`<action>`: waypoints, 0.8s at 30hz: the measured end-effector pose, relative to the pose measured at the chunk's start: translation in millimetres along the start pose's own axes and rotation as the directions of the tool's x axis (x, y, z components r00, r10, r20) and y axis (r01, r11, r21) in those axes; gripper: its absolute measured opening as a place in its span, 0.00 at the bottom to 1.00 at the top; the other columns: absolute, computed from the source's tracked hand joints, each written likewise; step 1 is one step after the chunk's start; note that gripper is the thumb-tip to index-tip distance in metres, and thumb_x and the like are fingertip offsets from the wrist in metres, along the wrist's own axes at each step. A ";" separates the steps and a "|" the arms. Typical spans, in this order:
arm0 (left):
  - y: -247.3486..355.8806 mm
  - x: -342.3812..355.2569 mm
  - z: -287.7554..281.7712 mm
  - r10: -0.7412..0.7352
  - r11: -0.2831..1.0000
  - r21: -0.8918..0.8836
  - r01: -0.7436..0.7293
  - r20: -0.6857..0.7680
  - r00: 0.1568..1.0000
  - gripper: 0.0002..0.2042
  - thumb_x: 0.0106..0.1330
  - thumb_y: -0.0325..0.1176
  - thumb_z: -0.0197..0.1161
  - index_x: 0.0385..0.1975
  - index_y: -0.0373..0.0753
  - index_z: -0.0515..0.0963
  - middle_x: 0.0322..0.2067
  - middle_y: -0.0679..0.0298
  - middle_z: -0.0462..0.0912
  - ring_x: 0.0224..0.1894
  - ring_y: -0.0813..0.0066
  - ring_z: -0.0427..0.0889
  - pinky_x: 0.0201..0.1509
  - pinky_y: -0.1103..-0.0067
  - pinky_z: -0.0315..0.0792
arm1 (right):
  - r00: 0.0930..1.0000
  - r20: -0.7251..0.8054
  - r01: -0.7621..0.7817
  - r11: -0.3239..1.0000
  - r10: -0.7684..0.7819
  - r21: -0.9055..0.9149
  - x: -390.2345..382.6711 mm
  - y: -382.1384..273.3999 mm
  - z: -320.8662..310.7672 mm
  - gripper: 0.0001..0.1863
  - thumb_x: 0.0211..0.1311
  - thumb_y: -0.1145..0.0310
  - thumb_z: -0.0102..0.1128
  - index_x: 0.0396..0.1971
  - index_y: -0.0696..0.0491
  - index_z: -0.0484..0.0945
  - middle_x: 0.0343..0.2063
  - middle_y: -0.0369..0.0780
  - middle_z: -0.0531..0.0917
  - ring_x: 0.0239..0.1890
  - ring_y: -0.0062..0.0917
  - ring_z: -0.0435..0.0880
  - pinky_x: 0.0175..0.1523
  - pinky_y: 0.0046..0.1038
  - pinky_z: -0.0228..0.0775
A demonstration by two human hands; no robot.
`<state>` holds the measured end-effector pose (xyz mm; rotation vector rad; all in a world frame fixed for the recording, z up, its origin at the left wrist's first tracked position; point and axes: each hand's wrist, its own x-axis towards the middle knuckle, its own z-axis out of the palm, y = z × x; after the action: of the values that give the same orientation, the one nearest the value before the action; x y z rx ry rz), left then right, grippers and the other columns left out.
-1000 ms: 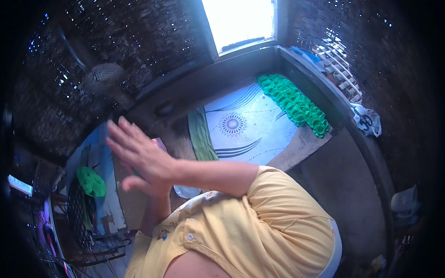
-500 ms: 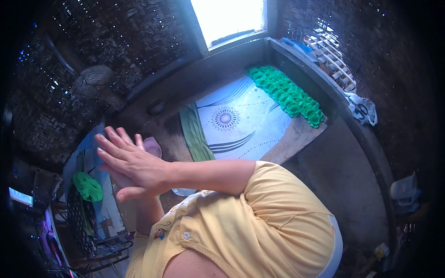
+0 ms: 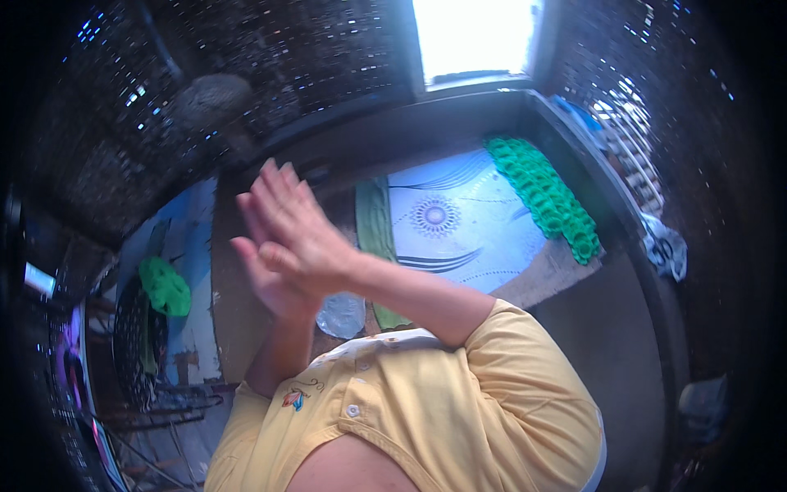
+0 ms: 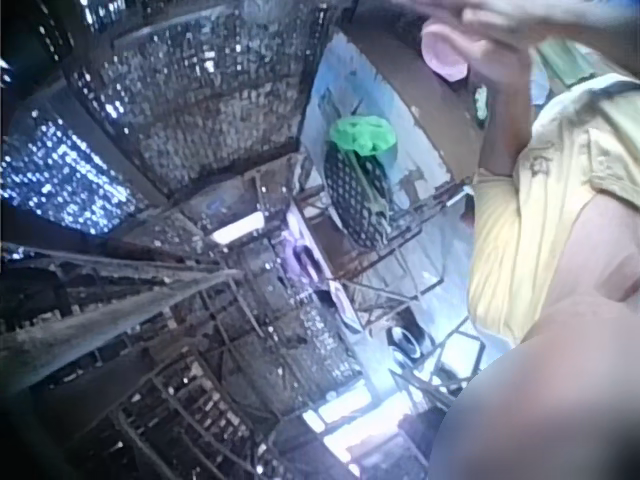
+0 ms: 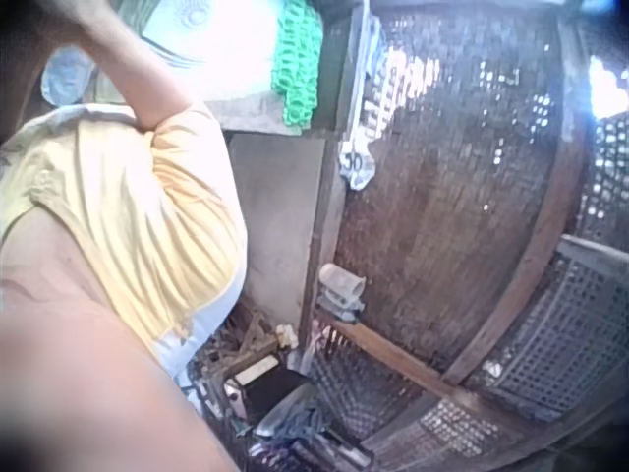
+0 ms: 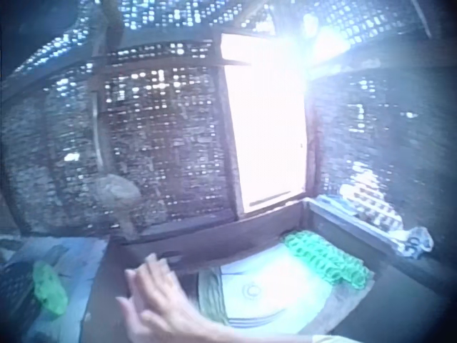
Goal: The person repeatedly takes small pieces of green dough, rolls them between the palms, and shapes them into flower-like forms using a small plastic mold. The finished pieces are placed on a patterned mat on the table.
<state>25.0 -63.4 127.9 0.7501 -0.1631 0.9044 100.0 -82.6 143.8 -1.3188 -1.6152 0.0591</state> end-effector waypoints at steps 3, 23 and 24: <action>-6.0 2.5 5.5 0.068 0.928 0.339 -0.151 0.244 0.967 0.34 0.66 0.58 0.30 0.66 0.45 0.36 0.67 0.64 0.35 0.68 0.69 0.39 0.68 0.69 0.38 | 0.980 -0.123 0.149 0.986 -0.158 -0.082 2.4 7.2 -0.5 0.43 0.60 0.38 0.31 0.63 0.60 0.44 0.64 0.54 0.38 0.67 0.48 0.32 0.66 0.44 0.26; -9.8 -8.2 -11.2 -0.056 0.990 0.141 0.021 0.251 0.966 0.33 0.64 0.59 0.25 0.66 0.47 0.37 0.67 0.62 0.33 0.68 0.68 0.31 0.68 0.67 0.30 | 0.872 0.013 0.466 0.820 -0.490 -0.333 -27.6 1.1 -5.2 0.46 0.57 0.33 0.24 0.62 0.60 0.51 0.62 0.57 0.48 0.66 0.51 0.39 0.65 0.48 0.23; -14.2 -8.9 -12.5 -0.014 0.987 0.160 -0.034 0.288 0.958 0.34 0.64 0.59 0.26 0.66 0.47 0.37 0.67 0.61 0.33 0.68 0.67 0.30 0.68 0.66 0.30 | 0.818 0.015 0.535 0.751 -0.576 -0.387 -31.7 -1.7 -5.1 0.45 0.59 0.35 0.24 0.61 0.62 0.51 0.61 0.57 0.51 0.66 0.53 0.41 0.66 0.48 0.26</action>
<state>28.1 -66.5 107.5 1.0349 -0.3537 0.8206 99.1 -109.9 126.7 -1.0291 -1.9279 -0.7133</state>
